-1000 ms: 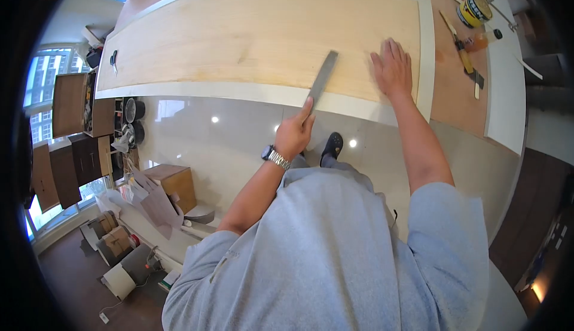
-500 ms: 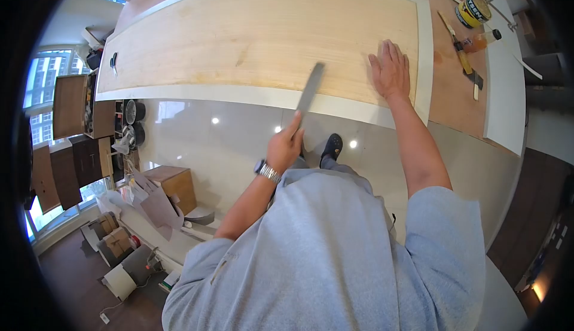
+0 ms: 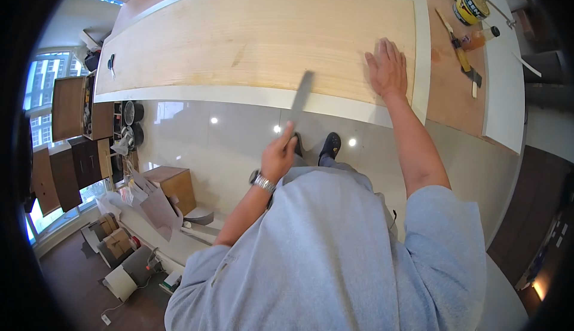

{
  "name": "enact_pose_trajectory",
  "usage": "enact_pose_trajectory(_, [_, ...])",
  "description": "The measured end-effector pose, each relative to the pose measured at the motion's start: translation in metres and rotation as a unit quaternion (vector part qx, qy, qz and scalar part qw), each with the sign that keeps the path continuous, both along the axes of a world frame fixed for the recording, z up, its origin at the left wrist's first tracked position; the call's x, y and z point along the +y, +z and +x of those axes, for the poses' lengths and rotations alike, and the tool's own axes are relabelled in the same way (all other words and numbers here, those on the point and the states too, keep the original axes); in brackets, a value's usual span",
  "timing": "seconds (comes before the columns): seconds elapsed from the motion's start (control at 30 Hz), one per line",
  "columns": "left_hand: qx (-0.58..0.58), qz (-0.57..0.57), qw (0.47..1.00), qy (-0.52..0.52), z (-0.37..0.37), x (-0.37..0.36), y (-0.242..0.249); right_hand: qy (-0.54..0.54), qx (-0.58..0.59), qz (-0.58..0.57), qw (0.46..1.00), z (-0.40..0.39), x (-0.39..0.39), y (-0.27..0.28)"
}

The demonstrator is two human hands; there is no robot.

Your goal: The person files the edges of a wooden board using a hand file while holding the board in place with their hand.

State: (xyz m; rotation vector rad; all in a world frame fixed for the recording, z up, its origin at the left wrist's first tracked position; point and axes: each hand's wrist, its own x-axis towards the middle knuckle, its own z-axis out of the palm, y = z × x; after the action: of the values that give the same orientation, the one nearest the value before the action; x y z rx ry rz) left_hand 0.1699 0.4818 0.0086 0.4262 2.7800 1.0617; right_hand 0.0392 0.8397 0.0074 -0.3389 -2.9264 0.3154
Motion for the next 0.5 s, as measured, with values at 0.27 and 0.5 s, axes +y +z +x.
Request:
enact_pose_trajectory(0.27, [-0.021, -0.012, 1.0, 0.007, -0.034, 0.036, 0.008, 0.003, -0.008, 0.03, 1.0, -0.001, -0.003, 0.005])
enact_pose_trajectory(0.5, [-0.031, 0.034, 0.997, 0.057, 0.015, -0.022, -0.003, 0.005, -0.005, 0.036, 0.999, 0.001, -0.004, 0.005])
